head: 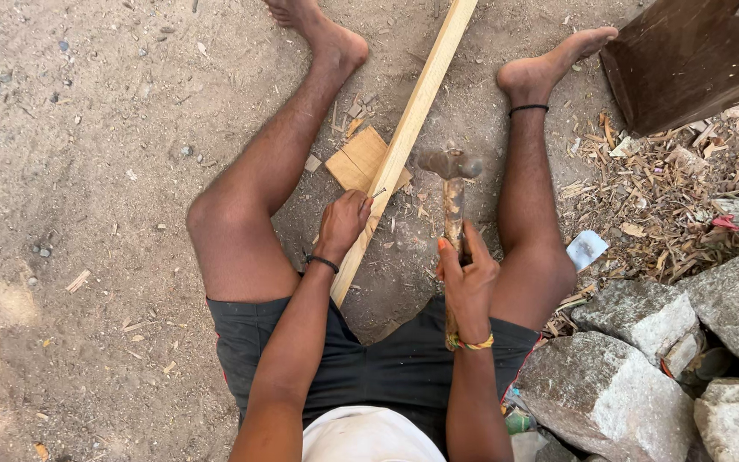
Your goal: The person sits on the ground and uses a hammer to drive nails into a long wooden plank. The plank is held steady by a smaller block of wood underneath. The person repeatedly hammers the same nail multiple times.
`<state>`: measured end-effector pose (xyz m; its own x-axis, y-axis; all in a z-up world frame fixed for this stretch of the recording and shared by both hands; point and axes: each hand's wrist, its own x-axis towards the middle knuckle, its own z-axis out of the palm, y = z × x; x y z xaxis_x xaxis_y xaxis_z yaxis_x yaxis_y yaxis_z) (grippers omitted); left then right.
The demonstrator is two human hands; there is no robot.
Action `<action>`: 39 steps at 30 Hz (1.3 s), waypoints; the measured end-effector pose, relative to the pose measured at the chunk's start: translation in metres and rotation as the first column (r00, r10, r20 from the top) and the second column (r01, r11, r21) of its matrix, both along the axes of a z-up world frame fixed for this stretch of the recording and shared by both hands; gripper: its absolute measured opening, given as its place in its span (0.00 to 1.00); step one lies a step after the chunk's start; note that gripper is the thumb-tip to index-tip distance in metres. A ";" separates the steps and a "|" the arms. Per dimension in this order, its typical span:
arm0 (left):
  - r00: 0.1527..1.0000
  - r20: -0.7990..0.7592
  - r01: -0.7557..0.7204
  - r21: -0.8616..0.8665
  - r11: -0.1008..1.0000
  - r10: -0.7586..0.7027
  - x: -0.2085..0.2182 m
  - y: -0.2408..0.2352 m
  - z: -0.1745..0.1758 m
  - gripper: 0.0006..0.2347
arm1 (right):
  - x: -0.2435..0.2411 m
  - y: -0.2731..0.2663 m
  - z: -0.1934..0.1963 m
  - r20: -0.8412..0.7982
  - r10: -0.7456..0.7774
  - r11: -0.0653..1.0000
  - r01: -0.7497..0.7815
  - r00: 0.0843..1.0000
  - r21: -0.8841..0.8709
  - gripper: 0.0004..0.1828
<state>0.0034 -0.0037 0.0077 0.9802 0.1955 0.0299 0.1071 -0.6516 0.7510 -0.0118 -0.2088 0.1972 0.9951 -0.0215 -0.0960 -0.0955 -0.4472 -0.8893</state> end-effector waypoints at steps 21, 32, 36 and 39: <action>0.997 0.054 -0.050 -0.085 0.995 0.055 -0.008 -0.002 -0.006 0.08 | 0.011 -0.035 -0.121 -0.386 0.039 0.999 -0.049 0.922 -0.016 0.12; 1.000 0.006 -0.002 0.111 0.994 0.002 -0.001 -0.012 0.008 0.09 | 0.004 -0.034 -0.015 -0.027 -0.100 0.985 0.103 0.995 0.136 0.23; 0.999 -0.039 0.024 0.132 0.991 -0.019 -0.003 -0.013 0.012 0.09 | -0.004 -0.030 0.013 0.030 -0.055 0.997 0.053 0.998 0.058 0.24; 0.999 -0.049 0.008 0.129 0.992 -0.002 -0.004 -0.015 0.016 0.09 | -0.007 -0.028 0.006 0.215 0.058 0.993 -0.034 0.975 -0.111 0.24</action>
<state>-0.0006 -0.0190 0.0233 0.9821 0.1884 0.0066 0.1383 -0.7436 0.6542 -0.0185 -0.2364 0.2033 0.9920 0.0266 0.1235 0.1183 -0.5392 -0.8338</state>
